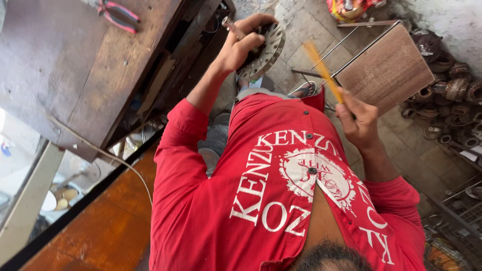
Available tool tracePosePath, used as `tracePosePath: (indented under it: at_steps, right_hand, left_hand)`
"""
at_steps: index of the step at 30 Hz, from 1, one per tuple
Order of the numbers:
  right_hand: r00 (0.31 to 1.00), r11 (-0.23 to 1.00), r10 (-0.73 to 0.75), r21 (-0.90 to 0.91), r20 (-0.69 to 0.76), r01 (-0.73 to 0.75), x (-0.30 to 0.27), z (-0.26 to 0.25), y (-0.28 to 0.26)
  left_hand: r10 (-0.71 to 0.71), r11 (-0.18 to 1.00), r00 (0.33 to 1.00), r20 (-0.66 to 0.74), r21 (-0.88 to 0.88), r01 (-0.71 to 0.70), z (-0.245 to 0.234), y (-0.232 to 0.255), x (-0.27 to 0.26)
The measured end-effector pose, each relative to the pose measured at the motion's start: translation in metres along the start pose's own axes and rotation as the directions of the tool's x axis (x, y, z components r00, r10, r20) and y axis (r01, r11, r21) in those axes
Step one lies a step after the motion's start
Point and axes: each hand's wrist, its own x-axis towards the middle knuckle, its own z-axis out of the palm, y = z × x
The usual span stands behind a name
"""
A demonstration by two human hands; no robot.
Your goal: The person holds a circular metal component with multiple holes and uses a yellow-handled screwdriver to scrape and clean the surface and edges. The person rotates the part to access different areas while working at a wooden workbench.
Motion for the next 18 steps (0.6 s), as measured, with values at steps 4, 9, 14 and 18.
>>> tracePosePath:
  at_steps: [4,9,14,18]
  right_hand:
    - [0.993,0.992,-0.116,-0.045,0.028,0.117,0.001,0.003,-0.004]
    - [0.999,0.999,-0.044,-0.016,0.008,0.044,0.002,0.003,-0.007]
    - [0.985,0.985,-0.171,-0.031,-0.006,0.170,0.016,0.004,-0.008]
    - [0.987,0.985,-0.130,-0.104,0.091,0.139,0.013,0.004,-0.010]
  left_hand:
    - [0.100,0.994,0.995,-0.007,-0.035,-0.100,0.000,-0.007,0.002]
    - [-0.022,0.991,0.995,-0.102,-0.135,0.008,0.005,-0.025,-0.002]
    - [-0.011,0.986,0.989,-0.150,-0.164,-0.014,0.001,-0.046,0.003]
    - [-0.267,0.870,0.944,-0.194,-0.470,0.150,0.006,-0.063,-0.002]
